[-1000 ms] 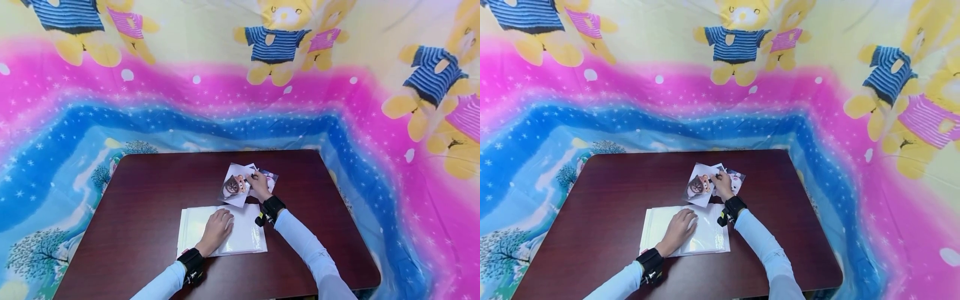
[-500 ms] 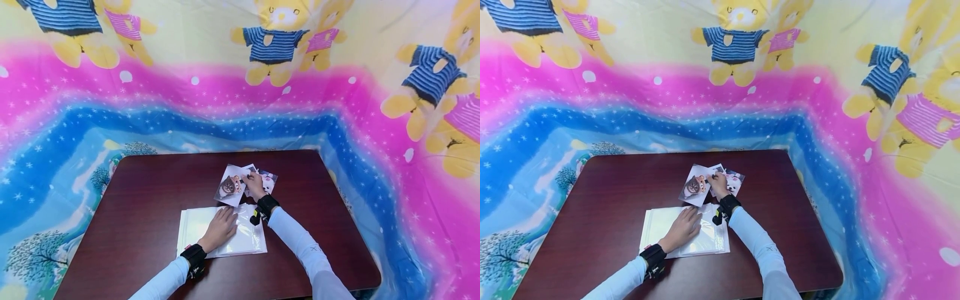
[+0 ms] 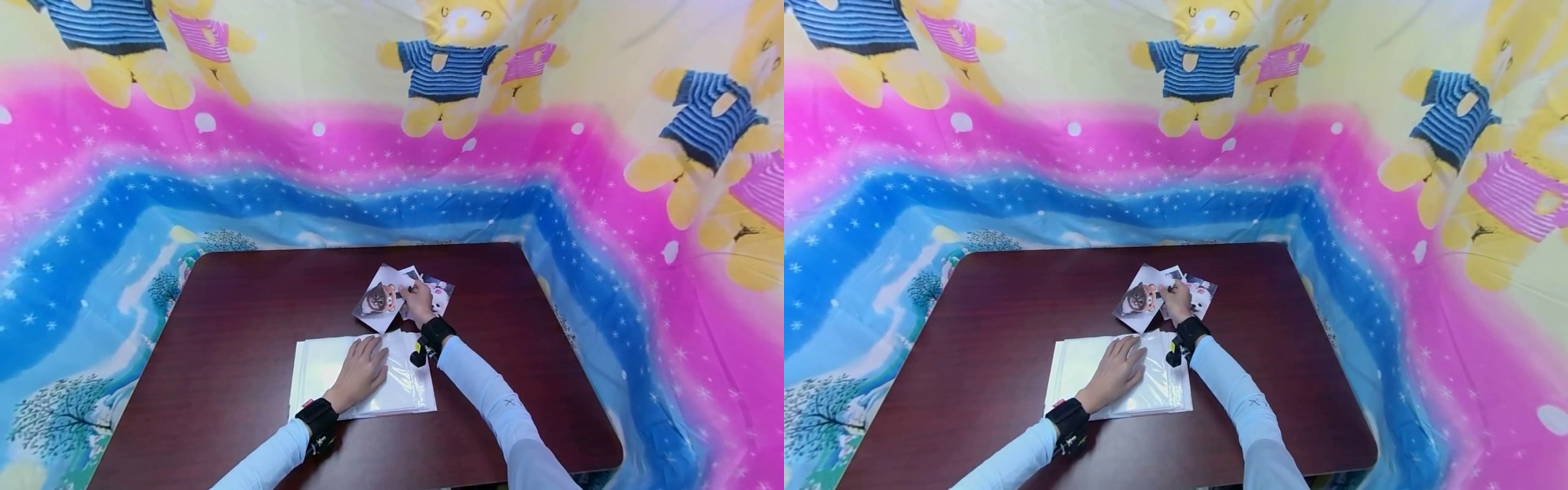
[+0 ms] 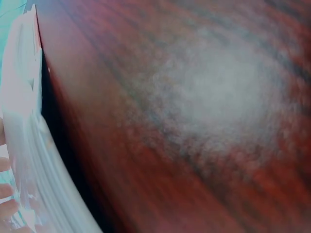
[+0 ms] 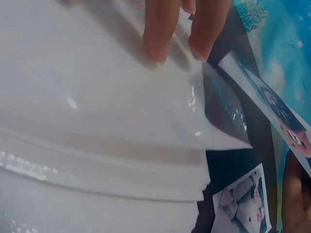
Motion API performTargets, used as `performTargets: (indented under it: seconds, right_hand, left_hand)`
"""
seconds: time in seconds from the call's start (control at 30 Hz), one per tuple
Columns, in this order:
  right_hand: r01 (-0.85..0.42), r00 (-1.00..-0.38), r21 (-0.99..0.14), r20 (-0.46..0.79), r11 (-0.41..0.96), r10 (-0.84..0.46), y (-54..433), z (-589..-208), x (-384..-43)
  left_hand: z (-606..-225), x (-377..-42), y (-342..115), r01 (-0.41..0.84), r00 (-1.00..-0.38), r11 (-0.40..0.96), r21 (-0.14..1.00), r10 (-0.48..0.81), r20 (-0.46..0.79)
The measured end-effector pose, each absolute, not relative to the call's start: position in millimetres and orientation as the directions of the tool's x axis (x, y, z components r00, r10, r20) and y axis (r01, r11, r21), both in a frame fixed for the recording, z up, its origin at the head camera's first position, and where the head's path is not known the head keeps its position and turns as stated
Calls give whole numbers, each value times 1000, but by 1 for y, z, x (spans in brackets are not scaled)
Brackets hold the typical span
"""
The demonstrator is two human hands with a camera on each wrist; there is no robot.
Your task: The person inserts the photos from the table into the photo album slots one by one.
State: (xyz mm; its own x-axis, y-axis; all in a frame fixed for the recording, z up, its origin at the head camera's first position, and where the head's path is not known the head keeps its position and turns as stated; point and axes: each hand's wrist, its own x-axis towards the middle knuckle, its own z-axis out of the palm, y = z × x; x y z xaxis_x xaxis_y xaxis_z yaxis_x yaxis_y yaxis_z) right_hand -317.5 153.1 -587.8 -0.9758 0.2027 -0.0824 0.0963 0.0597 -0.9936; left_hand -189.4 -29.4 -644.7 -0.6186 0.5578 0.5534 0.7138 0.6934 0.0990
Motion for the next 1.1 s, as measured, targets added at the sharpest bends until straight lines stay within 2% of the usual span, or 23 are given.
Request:
performTargets:
  seconds: [0.3,0.47,0.6,0.67,0.87,1.1]
  right_hand:
    - [114,-971,-991,-95,75,219,162,-599,-318]
    - [173,-968,-985,-166,20,186,165,-598,-317]
    - [174,-972,-985,-174,-14,159,168,-599,-319]
    - [151,-977,-988,-145,28,158,169,-599,-320]
    - [54,-990,-963,-17,265,139,172,-597,-319]
    - [-17,-995,-924,51,382,81,173,-594,-320]
  left_hand:
    - [-644,-188,-29,714,-622,692,107,557,550]
    - [-641,-188,-29,715,-627,690,110,563,539]
    - [-643,-190,-29,723,-608,683,105,557,566]
    - [-643,-190,-29,722,-609,684,105,555,567]
    - [-644,-189,-29,718,-627,685,124,560,541]
    - [-646,-188,-29,715,-645,685,139,570,509]
